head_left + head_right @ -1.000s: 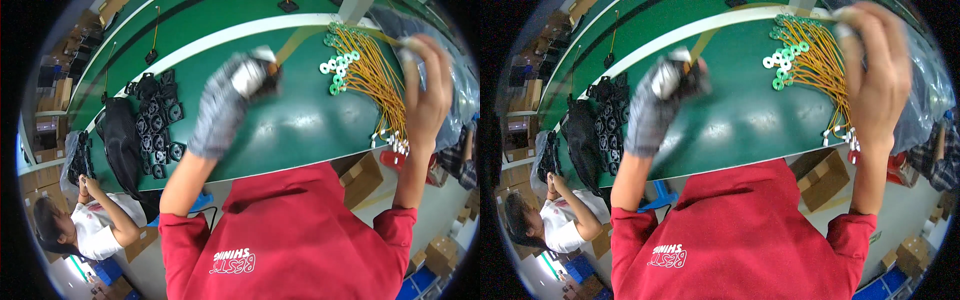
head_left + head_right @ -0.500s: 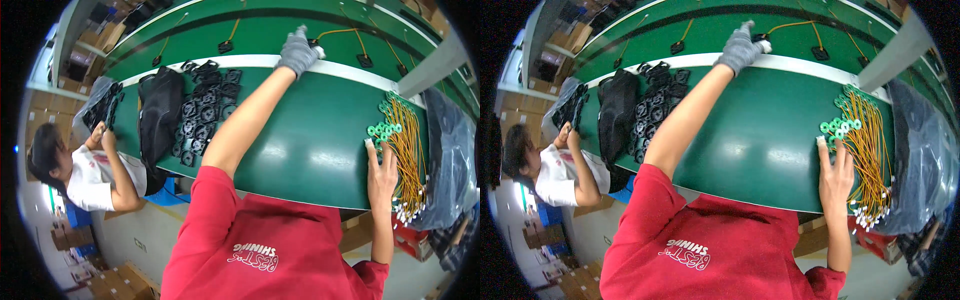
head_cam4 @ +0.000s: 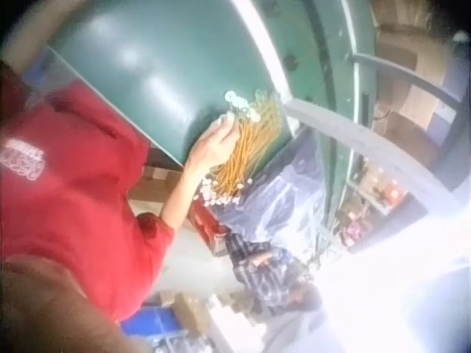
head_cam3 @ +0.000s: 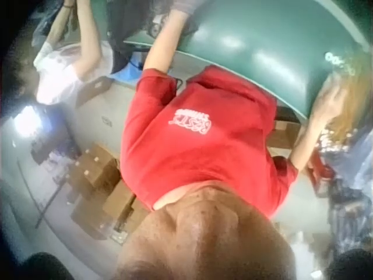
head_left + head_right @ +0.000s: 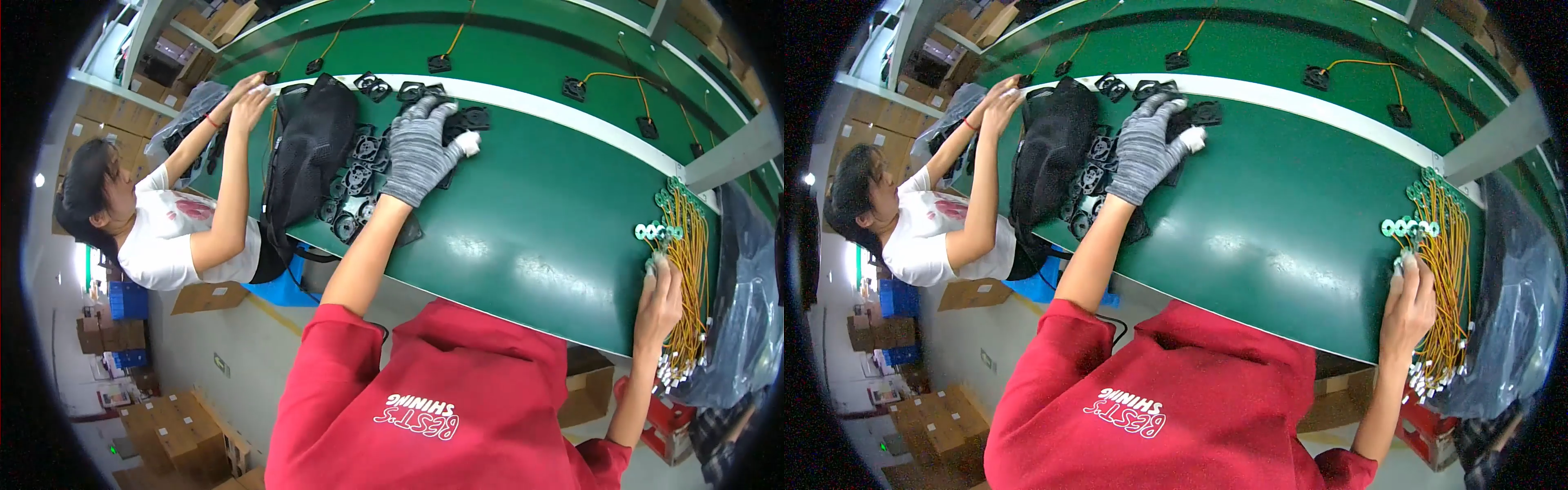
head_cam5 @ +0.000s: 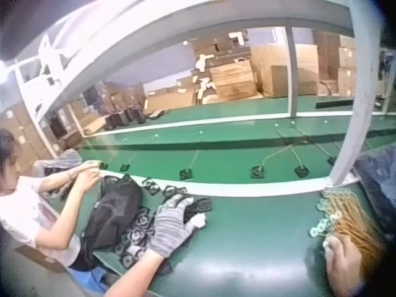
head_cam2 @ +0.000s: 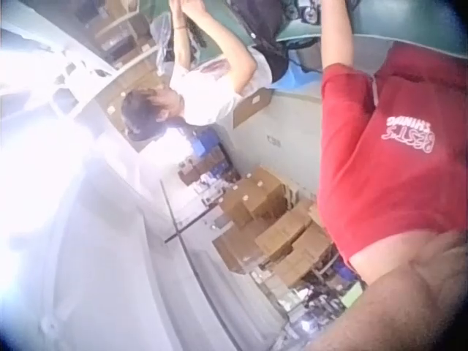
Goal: The person assembles electronic components by hand, threading electronic wires and attaching small plastic fan housings.
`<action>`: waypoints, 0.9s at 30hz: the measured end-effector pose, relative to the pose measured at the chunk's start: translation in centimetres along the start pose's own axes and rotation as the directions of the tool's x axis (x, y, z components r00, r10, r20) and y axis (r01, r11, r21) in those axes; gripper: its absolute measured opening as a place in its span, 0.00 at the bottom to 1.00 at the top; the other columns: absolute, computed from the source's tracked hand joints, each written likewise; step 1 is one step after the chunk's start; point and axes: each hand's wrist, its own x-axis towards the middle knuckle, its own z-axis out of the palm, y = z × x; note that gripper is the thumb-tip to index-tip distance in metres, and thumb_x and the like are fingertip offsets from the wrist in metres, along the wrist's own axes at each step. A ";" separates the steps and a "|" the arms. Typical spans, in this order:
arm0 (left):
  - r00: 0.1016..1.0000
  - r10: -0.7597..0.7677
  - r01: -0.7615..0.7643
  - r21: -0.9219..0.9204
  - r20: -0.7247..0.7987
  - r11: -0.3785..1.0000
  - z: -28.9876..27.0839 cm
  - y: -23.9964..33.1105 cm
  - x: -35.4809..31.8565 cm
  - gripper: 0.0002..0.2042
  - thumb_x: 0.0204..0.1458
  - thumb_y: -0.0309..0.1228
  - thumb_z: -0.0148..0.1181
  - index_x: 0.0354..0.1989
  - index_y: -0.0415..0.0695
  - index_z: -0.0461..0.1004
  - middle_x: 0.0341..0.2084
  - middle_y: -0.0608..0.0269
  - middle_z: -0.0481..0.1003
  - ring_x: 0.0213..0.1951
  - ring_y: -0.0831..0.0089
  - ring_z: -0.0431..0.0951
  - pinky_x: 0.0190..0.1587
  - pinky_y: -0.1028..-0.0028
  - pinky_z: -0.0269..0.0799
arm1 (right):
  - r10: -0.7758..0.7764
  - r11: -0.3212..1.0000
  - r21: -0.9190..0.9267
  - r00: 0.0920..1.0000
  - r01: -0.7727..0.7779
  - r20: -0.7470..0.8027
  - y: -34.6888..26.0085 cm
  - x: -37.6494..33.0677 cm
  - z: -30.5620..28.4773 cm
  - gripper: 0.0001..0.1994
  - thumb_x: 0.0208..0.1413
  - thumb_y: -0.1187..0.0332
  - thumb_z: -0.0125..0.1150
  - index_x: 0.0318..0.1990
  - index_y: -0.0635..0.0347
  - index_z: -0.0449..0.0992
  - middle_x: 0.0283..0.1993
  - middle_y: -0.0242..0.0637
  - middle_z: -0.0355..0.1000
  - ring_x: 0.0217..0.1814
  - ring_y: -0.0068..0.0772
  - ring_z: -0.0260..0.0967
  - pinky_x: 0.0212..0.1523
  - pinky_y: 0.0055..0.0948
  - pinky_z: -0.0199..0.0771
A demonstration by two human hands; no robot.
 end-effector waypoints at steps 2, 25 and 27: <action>0.994 0.101 -0.105 0.083 0.042 0.991 -0.3 1.9 -0.7 0.28 0.36 0.50 0.62 0.45 0.47 0.70 0.47 0.53 0.67 0.49 0.56 0.66 0.53 0.62 0.59 | -0.006 0.999 -0.040 1.000 0.006 0.001 -0.3 0.1 -0.1 0.11 0.50 0.72 0.53 0.43 0.60 0.69 0.42 0.40 0.70 0.39 0.40 0.69 0.37 0.33 0.68; 0.862 0.324 -0.385 0.089 0.389 0.919 2.9 8.3 3.8 0.25 0.39 0.39 0.60 0.50 0.52 0.67 0.42 0.54 0.69 0.49 0.59 0.66 0.55 0.59 0.54 | 0.060 0.934 0.346 0.992 -0.094 0.109 0.3 -0.8 -2.3 0.10 0.43 0.75 0.59 0.36 0.62 0.73 0.45 0.44 0.71 0.45 0.41 0.70 0.45 0.31 0.69; 0.850 0.365 -0.407 0.032 0.380 0.913 2.8 8.8 4.3 0.26 0.37 0.36 0.62 0.49 0.51 0.67 0.40 0.55 0.70 0.46 0.59 0.67 0.52 0.64 0.57 | 0.174 0.843 0.495 0.978 -0.209 0.117 1.5 0.2 -4.2 0.09 0.45 0.76 0.58 0.37 0.65 0.73 0.45 0.45 0.71 0.46 0.38 0.70 0.46 0.29 0.67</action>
